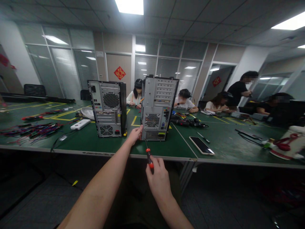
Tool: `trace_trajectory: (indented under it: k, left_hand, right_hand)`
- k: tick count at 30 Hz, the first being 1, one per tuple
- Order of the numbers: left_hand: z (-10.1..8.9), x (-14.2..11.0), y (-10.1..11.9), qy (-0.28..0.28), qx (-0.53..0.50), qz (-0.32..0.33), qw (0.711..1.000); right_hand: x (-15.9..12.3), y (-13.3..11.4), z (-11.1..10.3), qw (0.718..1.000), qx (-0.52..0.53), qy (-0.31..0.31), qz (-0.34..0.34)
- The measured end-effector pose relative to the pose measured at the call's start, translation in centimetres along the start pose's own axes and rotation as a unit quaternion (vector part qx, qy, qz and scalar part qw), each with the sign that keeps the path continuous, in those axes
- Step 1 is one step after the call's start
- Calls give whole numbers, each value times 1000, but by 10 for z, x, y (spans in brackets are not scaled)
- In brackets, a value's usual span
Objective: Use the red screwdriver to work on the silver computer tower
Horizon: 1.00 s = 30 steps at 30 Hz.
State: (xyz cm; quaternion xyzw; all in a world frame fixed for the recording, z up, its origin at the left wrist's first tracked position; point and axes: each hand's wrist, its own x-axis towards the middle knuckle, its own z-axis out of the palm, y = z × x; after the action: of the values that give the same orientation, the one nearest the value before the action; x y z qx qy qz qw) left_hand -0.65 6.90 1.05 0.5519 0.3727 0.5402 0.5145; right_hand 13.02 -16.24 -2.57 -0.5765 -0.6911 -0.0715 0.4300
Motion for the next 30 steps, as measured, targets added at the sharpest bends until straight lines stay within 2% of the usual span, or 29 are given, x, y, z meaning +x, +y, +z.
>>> trace_trajectory:
  k: [5, 11, 18, 25, 30]
  left_hand:
    - [-2, 2, -3, 0, 3, 3, 1000]
    - [-1, 0, -2, 1, 6, 0, 1000]
    - [0, 2, -2, 7, 9, -2, 1000]
    - [-1, 3, -3, 6, 8, -1, 1000]
    - [-2, 4, -5, 3, 3, 2, 1000]
  right_hand:
    - [3, 1, -1, 998, 54, -1, 14]
    - [4, 4, -1, 990, 98, -41, 90]
    - [1, 2, -1, 1000, 14, -2, 9]
    - [1, 6, -1, 998, -57, 7, -36]
    - [1, 3, 0, 999, -27, -6, -25]
